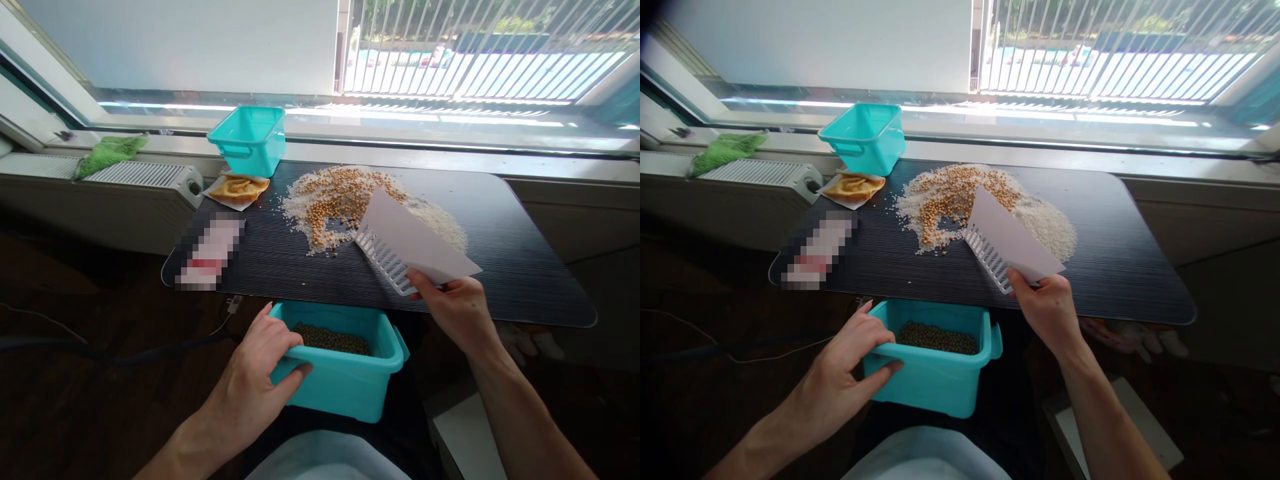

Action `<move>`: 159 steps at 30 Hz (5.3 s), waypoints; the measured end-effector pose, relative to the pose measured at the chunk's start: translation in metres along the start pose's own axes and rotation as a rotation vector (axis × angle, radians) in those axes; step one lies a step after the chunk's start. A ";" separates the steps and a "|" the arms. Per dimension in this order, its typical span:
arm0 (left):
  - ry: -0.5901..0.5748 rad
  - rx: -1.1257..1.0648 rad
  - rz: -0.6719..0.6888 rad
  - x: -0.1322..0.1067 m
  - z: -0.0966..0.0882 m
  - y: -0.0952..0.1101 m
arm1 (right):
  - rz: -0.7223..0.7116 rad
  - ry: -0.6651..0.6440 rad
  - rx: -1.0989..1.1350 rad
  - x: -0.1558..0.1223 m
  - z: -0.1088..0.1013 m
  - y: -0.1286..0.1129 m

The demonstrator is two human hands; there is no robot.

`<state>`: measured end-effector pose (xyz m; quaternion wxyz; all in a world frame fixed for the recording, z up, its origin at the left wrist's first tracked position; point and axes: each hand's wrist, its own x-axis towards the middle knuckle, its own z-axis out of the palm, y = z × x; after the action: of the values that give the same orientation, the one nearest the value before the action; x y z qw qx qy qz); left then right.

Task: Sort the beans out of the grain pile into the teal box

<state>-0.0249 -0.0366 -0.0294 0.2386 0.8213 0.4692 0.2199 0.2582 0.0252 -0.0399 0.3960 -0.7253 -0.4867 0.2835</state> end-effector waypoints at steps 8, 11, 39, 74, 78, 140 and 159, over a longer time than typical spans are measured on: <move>0.015 -0.007 -0.007 0.001 0.000 0.002 | -0.170 -0.075 -0.087 0.003 0.004 -0.019; 0.018 -0.002 0.001 0.001 0.000 0.001 | -0.194 -0.133 -0.078 0.002 0.002 -0.020; 0.039 0.000 -0.026 0.001 0.002 0.001 | -0.311 -0.600 -0.016 -0.008 -0.019 -0.019; 0.012 -0.028 0.003 0.000 0.001 0.002 | -0.283 -0.188 -0.119 0.015 -0.006 -0.023; 0.022 -0.033 0.009 0.000 0.001 0.002 | -0.290 -0.234 -0.088 0.011 -0.012 -0.022; 0.043 -0.029 -0.008 0.000 0.001 0.002 | -0.343 -0.339 -0.153 0.013 -0.018 -0.025; 0.042 -0.024 0.002 0.000 0.002 0.001 | -0.272 -0.382 -0.055 0.014 -0.014 -0.020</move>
<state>-0.0231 -0.0374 -0.0300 0.2382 0.8142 0.4705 0.2428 0.2650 0.0387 -0.0159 0.3111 -0.5969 -0.6535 0.3462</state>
